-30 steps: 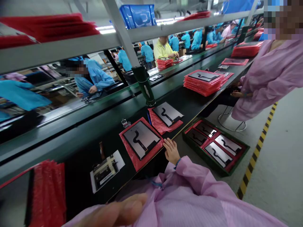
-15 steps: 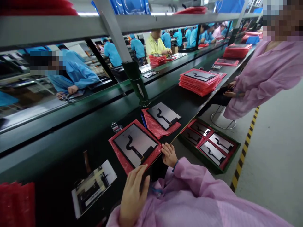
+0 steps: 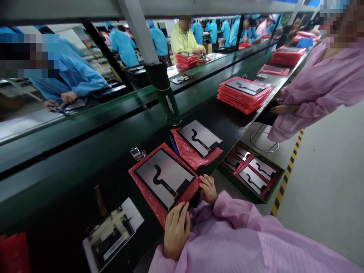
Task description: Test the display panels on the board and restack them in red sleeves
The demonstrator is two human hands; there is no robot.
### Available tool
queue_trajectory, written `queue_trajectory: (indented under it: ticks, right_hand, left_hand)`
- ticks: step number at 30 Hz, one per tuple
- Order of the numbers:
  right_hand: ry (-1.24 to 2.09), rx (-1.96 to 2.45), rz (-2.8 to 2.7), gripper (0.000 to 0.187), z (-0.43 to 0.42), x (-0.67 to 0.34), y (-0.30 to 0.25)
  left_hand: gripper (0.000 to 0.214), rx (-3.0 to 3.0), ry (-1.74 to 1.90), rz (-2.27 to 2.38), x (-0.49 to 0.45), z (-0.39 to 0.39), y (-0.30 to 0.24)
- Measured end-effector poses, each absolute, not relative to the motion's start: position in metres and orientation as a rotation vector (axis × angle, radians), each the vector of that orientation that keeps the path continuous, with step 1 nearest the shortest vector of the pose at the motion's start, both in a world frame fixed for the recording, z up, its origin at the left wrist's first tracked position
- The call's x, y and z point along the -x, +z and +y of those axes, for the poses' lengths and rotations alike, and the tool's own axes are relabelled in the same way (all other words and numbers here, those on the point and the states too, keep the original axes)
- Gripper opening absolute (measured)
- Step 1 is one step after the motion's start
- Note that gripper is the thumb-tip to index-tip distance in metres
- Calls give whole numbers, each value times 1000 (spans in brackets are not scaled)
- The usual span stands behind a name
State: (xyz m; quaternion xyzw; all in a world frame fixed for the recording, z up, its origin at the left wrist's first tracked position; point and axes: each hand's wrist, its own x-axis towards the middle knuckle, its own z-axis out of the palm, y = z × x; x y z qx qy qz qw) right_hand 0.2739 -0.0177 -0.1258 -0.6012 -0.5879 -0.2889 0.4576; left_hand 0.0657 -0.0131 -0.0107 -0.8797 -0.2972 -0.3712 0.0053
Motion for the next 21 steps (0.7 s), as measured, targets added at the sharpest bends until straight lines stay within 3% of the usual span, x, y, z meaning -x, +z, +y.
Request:
queue_trajectory:
  ticks: [8, 12, 21]
  right_hand:
    - [-477, 1498, -1491, 32, -28, -280, -106]
    - [-309, 1573, -1535, 44, -41, -283, -70]
    - [-138, 1864, -1481, 42, -37, -261, -9]
  left_hand:
    - [30, 2805, -1227, -985, -66, -19, 2]
    - [27, 2724, -1364, -1185, -54, -17, 7]
    - [24, 2517, -1131, -1569, -47, -8, 3]
